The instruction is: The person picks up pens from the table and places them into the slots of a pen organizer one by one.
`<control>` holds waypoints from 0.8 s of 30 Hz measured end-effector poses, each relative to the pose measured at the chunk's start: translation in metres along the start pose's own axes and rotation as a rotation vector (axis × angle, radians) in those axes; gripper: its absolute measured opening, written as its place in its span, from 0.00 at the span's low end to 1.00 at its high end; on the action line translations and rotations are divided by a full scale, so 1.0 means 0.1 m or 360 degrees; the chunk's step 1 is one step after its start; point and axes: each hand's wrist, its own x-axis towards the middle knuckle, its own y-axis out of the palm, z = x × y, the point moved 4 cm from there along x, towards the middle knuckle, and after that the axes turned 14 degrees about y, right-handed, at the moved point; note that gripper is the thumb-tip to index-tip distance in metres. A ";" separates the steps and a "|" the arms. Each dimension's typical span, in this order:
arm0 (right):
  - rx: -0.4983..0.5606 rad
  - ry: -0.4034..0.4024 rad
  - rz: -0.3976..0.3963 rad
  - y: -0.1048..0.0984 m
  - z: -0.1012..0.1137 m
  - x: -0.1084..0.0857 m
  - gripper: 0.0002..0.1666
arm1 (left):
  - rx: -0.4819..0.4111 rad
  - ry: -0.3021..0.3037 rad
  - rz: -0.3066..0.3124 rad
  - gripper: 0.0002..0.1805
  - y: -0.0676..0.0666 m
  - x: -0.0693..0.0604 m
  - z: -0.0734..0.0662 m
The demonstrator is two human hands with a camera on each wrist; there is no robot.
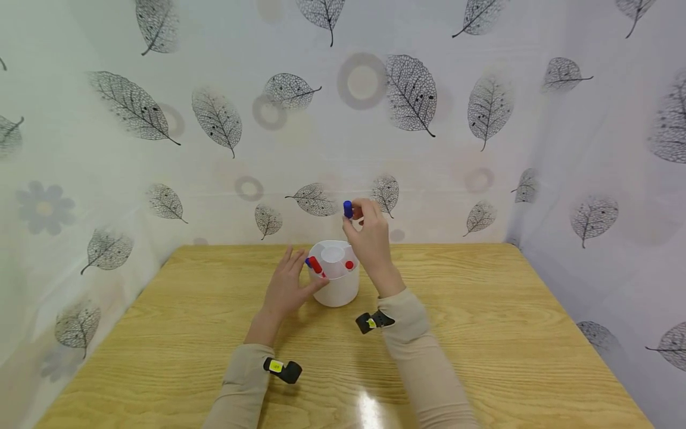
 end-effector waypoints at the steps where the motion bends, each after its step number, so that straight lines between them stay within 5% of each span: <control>1: 0.0025 0.0013 0.0006 0.01 0.00 0.00 0.15 | -0.0001 0.0000 -0.0001 0.51 0.00 0.00 0.00; 9: 0.0189 0.0225 0.0134 0.14 -0.04 0.02 0.15 | -0.0013 0.0006 -0.0017 0.50 -0.03 0.00 -0.02; 24: 0.0085 0.0401 0.0284 0.25 -0.18 0.00 0.19 | 0.0005 -0.0019 0.0029 0.50 -0.02 -0.01 -0.02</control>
